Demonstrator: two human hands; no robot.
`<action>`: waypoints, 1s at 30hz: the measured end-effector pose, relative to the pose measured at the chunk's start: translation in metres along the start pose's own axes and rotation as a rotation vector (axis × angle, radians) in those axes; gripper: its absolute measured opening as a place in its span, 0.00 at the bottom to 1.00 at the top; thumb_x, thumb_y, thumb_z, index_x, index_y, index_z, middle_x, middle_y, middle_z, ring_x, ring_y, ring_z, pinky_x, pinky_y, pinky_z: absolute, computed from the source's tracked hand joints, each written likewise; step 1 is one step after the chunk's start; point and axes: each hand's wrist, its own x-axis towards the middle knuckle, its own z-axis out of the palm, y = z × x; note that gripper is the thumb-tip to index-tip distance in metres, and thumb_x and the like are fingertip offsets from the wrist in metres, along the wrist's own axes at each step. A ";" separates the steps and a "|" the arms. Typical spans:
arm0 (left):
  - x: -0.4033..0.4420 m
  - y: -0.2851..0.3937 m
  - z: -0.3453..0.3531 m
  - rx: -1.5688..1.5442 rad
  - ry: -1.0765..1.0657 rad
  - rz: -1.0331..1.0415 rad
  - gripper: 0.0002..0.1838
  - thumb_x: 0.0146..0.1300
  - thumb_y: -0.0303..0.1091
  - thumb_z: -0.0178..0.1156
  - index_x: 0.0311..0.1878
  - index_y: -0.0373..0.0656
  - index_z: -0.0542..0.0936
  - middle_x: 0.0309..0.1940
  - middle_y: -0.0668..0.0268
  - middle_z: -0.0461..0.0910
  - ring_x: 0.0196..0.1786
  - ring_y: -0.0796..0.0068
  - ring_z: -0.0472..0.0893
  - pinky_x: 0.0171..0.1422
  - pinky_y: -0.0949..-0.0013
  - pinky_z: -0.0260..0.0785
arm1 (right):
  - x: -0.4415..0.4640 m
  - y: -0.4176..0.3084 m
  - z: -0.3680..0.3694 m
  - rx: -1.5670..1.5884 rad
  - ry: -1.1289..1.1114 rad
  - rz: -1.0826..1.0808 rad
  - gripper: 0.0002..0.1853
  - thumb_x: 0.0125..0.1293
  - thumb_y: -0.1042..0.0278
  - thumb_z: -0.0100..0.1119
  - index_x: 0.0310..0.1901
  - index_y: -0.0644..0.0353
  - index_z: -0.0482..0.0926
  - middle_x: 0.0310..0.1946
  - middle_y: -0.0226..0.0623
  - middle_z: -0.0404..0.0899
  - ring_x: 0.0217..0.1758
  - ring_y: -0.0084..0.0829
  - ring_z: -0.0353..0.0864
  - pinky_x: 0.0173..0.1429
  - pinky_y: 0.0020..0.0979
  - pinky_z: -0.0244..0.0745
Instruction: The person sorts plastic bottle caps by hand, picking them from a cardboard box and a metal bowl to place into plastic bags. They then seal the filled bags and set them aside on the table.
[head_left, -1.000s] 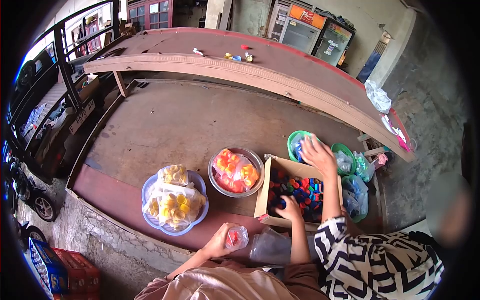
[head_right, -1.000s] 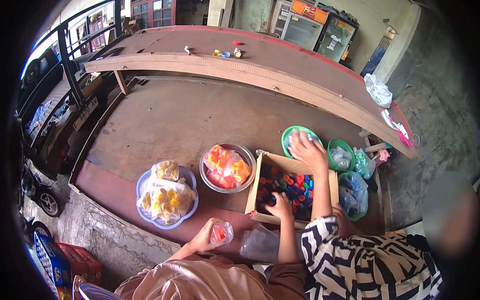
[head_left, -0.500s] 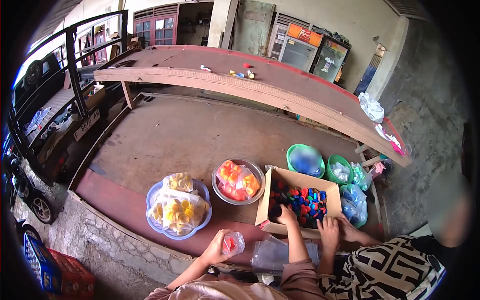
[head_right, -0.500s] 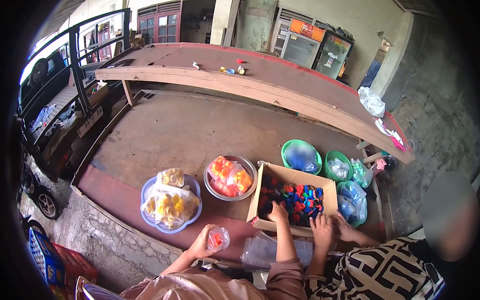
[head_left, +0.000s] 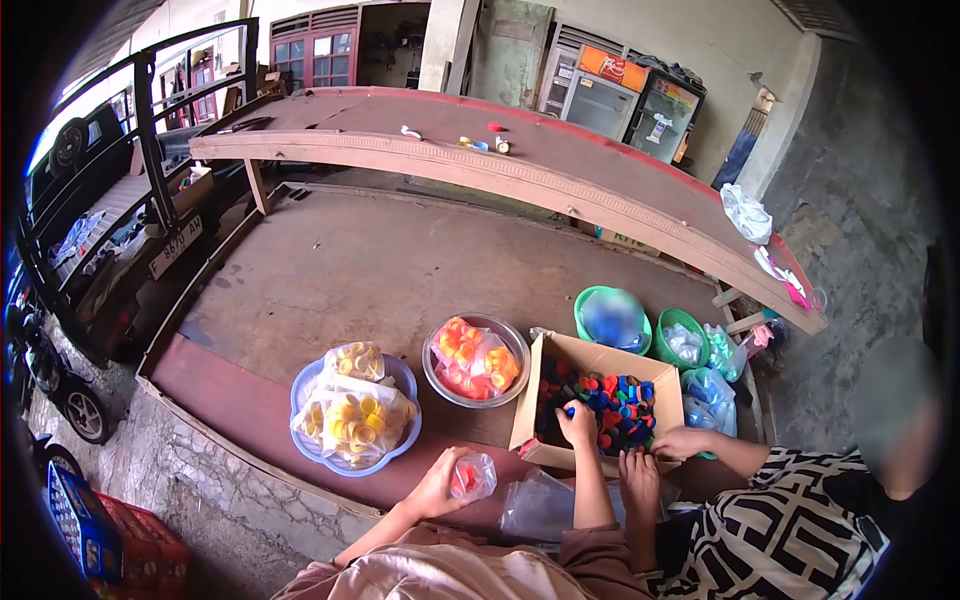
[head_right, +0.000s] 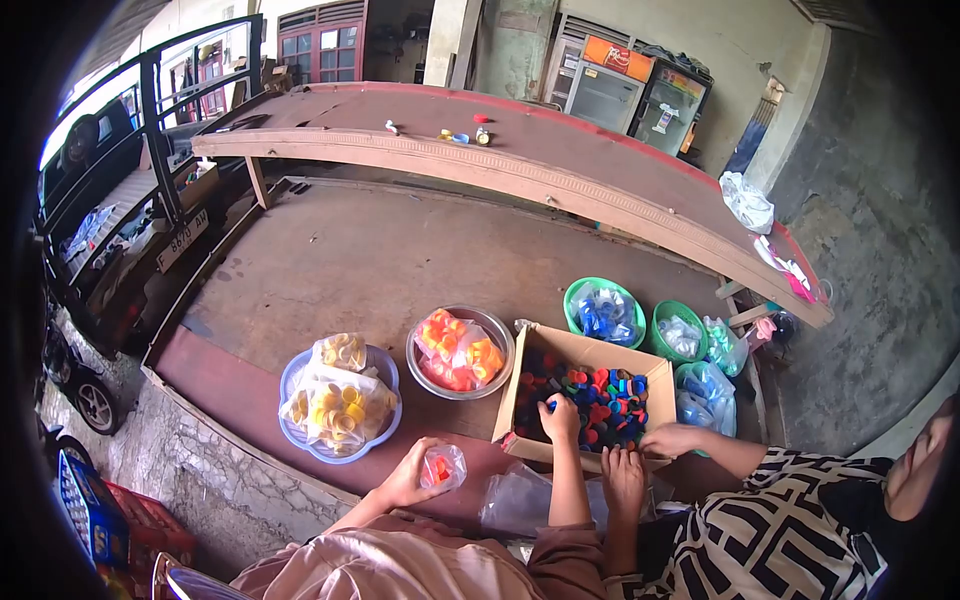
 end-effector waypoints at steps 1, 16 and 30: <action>0.004 0.001 0.000 -0.007 -0.004 0.009 0.38 0.41 0.31 0.69 0.57 0.37 0.62 0.51 0.51 0.68 0.56 0.52 0.69 0.62 0.59 0.61 | -0.001 -0.003 -0.002 0.005 -0.002 -0.007 0.16 0.52 0.55 0.64 0.30 0.61 0.78 0.30 0.48 0.79 0.38 0.48 0.78 0.43 0.41 0.72; 0.018 -0.024 0.017 -0.031 -0.111 0.010 0.36 0.44 0.36 0.71 0.54 0.36 0.64 0.49 0.52 0.69 0.54 0.55 0.71 0.59 0.61 0.63 | -0.002 -0.015 -0.007 0.092 0.038 -0.010 0.22 0.57 0.46 0.59 0.32 0.62 0.78 0.33 0.48 0.80 0.41 0.47 0.78 0.47 0.40 0.71; 0.021 -0.028 0.015 -0.040 -0.115 -0.027 0.35 0.43 0.33 0.72 0.54 0.38 0.65 0.49 0.54 0.70 0.53 0.57 0.72 0.58 0.62 0.65 | 0.040 0.027 -0.011 -0.022 0.018 -0.036 0.23 0.48 0.57 0.68 0.43 0.61 0.76 0.46 0.50 0.73 0.53 0.46 0.70 0.57 0.40 0.65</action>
